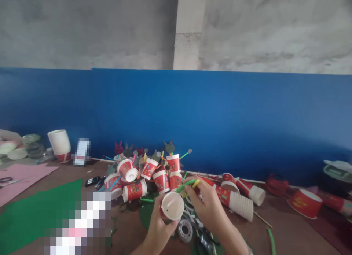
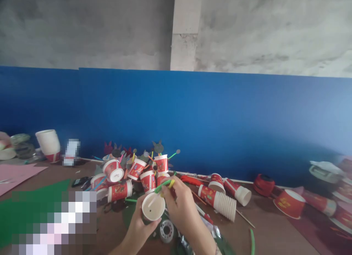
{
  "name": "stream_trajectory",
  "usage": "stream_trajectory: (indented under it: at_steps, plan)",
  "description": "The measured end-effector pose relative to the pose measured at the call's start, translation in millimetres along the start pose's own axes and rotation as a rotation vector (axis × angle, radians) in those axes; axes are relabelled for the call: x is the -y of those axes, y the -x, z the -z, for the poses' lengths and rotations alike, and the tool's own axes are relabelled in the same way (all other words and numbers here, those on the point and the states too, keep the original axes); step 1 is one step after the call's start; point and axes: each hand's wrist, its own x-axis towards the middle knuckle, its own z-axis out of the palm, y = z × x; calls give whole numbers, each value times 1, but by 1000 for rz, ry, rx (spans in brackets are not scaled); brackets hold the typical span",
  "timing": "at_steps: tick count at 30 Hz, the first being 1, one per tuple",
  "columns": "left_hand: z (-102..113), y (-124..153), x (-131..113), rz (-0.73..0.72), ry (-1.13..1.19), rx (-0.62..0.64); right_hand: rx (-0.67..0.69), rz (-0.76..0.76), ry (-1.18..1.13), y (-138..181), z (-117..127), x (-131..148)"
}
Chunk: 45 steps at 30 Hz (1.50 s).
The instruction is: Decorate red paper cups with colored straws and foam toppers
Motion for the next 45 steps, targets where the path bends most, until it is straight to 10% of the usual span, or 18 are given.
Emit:
stream_trajectory:
  at_steps: [8, 45]
  plan:
    - [-4, 1, 9, -56, 37, 79, 178, 71, 121, 9, -5, -1]
    - [1, 3, 21, -210, -87, 19, 203, 176, 270, 8, -8, -6]
